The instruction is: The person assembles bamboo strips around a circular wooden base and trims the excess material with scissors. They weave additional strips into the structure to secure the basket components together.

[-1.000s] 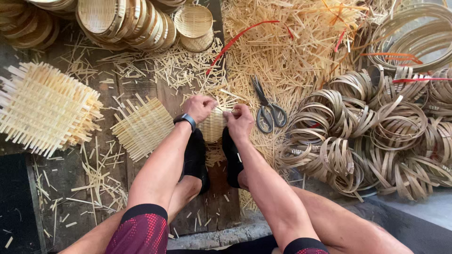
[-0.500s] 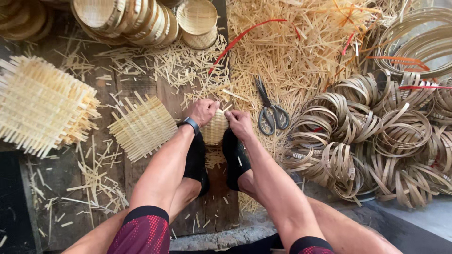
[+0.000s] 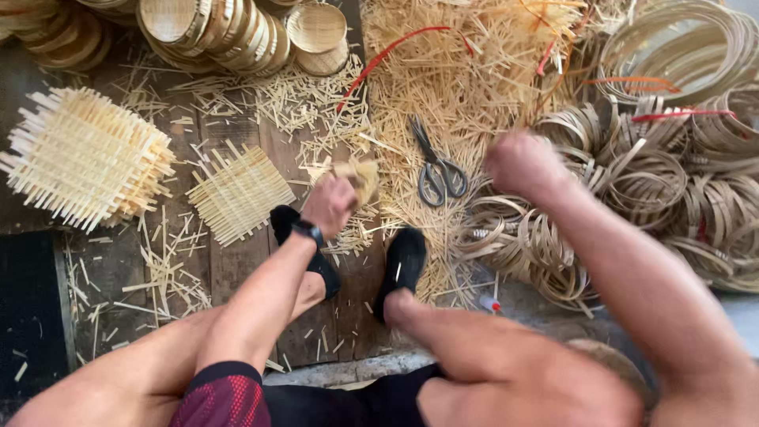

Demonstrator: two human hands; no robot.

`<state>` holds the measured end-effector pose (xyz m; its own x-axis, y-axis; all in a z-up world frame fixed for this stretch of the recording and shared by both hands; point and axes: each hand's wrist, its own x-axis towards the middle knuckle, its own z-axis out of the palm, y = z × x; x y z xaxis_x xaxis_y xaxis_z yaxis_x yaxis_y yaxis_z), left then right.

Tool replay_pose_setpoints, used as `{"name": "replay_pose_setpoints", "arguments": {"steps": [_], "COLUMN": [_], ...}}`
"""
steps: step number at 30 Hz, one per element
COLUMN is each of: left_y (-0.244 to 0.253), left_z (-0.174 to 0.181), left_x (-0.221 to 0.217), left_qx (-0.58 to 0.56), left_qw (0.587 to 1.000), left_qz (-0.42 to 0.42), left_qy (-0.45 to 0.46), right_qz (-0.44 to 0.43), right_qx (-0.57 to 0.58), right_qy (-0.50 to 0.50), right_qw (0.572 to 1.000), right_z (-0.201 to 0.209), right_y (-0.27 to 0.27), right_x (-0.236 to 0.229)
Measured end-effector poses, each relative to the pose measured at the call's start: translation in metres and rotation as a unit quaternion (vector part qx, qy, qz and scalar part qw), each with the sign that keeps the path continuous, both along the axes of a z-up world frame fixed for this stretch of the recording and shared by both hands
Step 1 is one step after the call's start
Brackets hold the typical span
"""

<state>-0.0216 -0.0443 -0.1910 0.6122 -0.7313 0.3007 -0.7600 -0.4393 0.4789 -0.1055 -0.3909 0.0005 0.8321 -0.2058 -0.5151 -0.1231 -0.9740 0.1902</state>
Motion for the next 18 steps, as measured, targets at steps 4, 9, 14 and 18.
{"name": "replay_pose_setpoints", "arguments": {"steps": [4, 9, 14, 18], "left_y": [0.022, 0.024, -0.005, -0.01], "left_z": [-0.018, -0.02, -0.047, -0.038], "left_x": [-0.03, -0.009, -0.016, -0.015], "left_qx": [0.143, 0.036, -0.013, -0.07], "left_qw": [0.985, 0.999, 0.984, 0.981], "left_qz": [-0.092, 0.025, 0.074, 0.125], "left_qy": [0.041, -0.002, 0.163, 0.127], "right_qz": [-0.107, -0.17, -0.362, -0.361], "right_qx": [0.169, 0.21, 0.229, 0.202], "right_qy": [0.024, -0.203, -0.157, -0.156], "right_qw": [0.979, 0.941, 0.89, 0.897], "right_z": [-0.1, -0.249, -0.273, -0.266], "right_y": [0.012, 0.021, 0.026, 0.018], "right_x": [-0.022, -0.031, -0.008, 0.005]}}
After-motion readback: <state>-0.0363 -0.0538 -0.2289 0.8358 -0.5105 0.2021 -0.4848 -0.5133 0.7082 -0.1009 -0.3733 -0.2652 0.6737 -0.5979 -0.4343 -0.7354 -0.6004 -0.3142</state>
